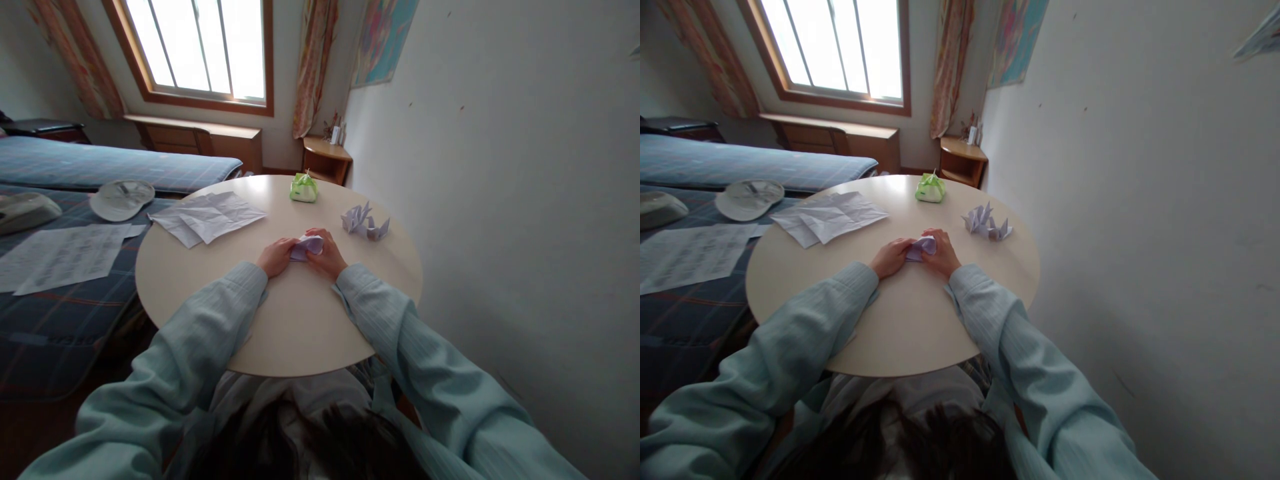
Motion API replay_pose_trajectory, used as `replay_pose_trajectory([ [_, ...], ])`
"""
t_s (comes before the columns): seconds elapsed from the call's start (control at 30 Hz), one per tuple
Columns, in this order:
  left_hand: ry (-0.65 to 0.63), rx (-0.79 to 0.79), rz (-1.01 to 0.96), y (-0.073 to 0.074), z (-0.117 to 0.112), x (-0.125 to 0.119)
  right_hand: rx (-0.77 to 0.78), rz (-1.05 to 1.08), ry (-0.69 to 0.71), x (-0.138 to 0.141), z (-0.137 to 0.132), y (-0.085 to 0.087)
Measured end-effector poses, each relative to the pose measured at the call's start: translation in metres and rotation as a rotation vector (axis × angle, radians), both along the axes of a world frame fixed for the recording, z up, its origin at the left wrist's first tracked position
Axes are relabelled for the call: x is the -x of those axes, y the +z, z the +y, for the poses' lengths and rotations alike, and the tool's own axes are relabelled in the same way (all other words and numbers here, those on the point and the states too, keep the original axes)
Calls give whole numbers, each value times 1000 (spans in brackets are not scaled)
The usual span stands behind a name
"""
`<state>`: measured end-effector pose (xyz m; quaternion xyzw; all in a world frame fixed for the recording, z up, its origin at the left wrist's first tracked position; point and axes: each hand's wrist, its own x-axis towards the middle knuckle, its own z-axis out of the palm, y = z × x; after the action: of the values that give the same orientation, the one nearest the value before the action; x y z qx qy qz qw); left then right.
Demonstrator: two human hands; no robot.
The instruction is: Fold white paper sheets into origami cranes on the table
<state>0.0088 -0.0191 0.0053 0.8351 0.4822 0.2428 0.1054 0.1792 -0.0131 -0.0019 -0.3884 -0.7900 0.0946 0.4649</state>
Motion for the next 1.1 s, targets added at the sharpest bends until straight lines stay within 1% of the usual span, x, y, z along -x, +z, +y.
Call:
replay_pose_trajectory([
  [0.3,-74,-36,-34,-2,1,0,0,-16,-13,0,0,-1],
  [0.6,-77,-23,-40,1,-1,0,6,-15,-33,1,-1,-1],
  [0.87,-86,-38,-48,-4,3,1,0,-48,-27,2,-3,0],
  [1.1,-81,-31,-45,-2,2,1,3,-53,-8,2,-2,-3],
])
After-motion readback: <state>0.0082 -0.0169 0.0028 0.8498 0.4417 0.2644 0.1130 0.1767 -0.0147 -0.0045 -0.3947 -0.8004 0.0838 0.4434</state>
